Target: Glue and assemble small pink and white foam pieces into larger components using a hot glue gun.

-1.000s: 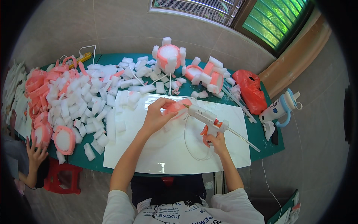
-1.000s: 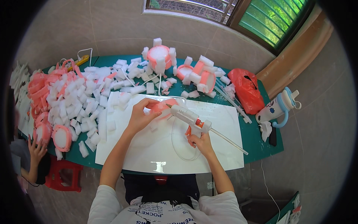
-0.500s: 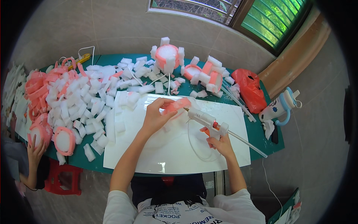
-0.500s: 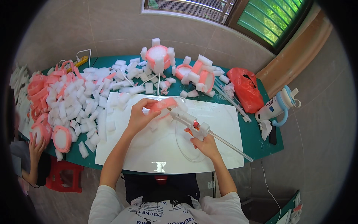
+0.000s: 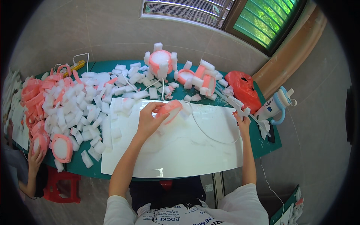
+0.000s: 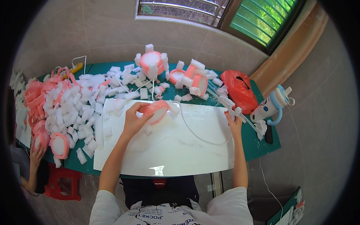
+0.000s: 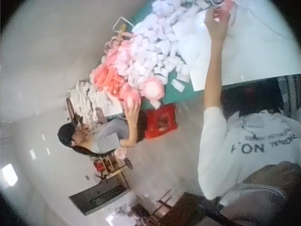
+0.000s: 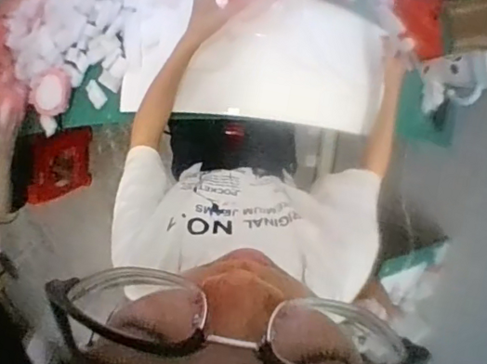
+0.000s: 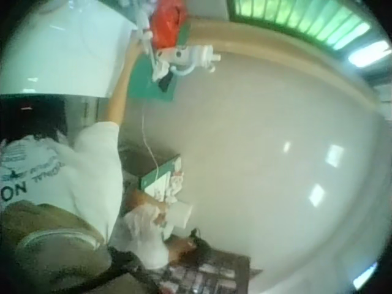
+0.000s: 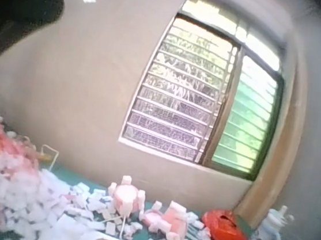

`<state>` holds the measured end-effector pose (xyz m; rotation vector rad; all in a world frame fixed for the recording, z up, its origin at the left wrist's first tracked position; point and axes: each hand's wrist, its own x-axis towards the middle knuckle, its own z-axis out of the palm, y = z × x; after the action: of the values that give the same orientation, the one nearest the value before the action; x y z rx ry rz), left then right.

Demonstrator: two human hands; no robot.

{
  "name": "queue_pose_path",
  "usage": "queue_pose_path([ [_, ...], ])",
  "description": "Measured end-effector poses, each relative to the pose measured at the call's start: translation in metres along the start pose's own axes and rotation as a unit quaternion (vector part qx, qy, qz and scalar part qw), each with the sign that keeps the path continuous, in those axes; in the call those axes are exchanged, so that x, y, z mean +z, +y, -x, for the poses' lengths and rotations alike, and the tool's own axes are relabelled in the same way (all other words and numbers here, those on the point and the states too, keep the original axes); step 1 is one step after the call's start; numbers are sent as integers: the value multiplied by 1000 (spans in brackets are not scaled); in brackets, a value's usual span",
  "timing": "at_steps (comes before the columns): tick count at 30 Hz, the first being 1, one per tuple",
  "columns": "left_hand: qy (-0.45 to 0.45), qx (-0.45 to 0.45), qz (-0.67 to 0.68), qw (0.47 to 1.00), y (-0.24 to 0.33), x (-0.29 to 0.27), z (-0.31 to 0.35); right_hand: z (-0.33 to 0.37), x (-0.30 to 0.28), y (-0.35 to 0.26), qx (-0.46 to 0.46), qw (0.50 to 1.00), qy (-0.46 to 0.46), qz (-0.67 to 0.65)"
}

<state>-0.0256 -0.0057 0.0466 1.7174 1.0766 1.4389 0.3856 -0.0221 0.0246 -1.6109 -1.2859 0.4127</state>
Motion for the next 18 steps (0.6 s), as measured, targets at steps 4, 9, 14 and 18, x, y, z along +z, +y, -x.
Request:
queue_pose_path([
  [4, -10, 3, 11, 1000, -3, 2, 0, -38, -9, 40, 29, 999, -23, -24],
  [9, -9, -4, 18, 1000, -5, 2, 0, -47, -2, 55, 17, 998, -57, 0],
  [14, -13, 5, 12, 1000, -2, 3, -1, -46, -7, 56, -17, 995, -68, 77],
  [18, -6, 5, 14, 1000, -6, 2, 1, -30, -4, 16, 41, 994, -83, 56],
])
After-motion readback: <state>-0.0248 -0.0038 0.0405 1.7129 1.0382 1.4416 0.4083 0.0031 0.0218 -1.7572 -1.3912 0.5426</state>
